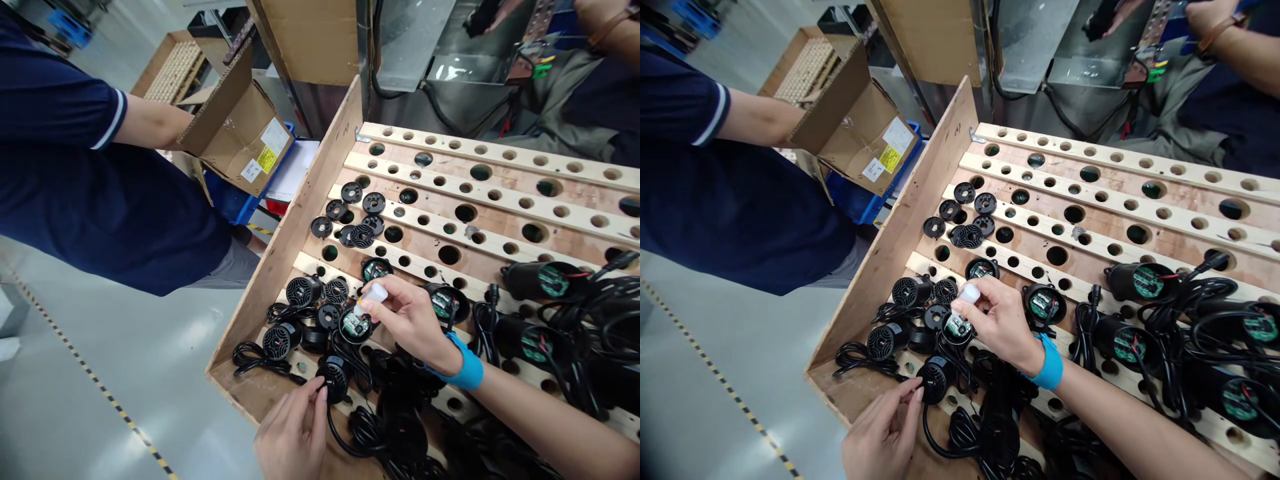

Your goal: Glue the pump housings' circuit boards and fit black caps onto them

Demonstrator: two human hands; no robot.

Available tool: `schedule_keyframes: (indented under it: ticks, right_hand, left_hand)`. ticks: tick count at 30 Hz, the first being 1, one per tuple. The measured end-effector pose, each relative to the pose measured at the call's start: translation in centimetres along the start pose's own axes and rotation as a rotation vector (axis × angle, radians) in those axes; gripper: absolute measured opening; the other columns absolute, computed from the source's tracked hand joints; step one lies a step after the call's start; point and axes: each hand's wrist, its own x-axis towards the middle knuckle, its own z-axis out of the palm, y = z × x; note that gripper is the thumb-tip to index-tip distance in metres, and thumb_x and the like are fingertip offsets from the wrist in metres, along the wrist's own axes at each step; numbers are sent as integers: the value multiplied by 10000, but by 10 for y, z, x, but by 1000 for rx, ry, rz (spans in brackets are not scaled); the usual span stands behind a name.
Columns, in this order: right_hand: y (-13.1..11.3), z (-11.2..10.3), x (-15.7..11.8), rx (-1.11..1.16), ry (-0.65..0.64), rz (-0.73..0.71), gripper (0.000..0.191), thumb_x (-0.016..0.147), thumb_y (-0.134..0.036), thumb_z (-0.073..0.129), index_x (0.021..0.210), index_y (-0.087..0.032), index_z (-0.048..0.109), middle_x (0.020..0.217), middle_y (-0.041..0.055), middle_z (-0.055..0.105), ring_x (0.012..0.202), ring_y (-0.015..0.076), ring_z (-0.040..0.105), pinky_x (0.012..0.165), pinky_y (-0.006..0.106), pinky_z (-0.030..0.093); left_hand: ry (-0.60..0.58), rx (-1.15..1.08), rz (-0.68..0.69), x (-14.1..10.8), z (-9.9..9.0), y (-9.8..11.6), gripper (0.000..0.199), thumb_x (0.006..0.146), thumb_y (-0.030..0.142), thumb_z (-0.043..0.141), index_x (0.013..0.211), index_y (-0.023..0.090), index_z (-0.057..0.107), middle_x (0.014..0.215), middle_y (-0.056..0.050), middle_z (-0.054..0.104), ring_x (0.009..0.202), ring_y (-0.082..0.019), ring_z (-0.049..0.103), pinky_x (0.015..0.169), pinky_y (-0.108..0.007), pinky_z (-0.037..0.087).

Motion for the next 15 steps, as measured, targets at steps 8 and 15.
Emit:
schedule_keyframes:
  ticks: [8,15]
  right_hand:
    - [0,1,2,-10,5,6,174,814,-353,647,792,-181,637,716,13,569,595,112,508,522,243,425]
    - [-1,2,4,6,15,2,159,811,-337,647,779,-181,633,727,20,583,619,121,529,534,246,441]
  left_hand:
    - [0,13,19,2,-2,0,167,912,302,529,940,229,677,700,11,705,605,-124,650,607,-216,470]
    - [-7,-1,7,1,-1,0,159,917,290,526,946,234,672,728,17,703,614,-114,644,608,-215,460]
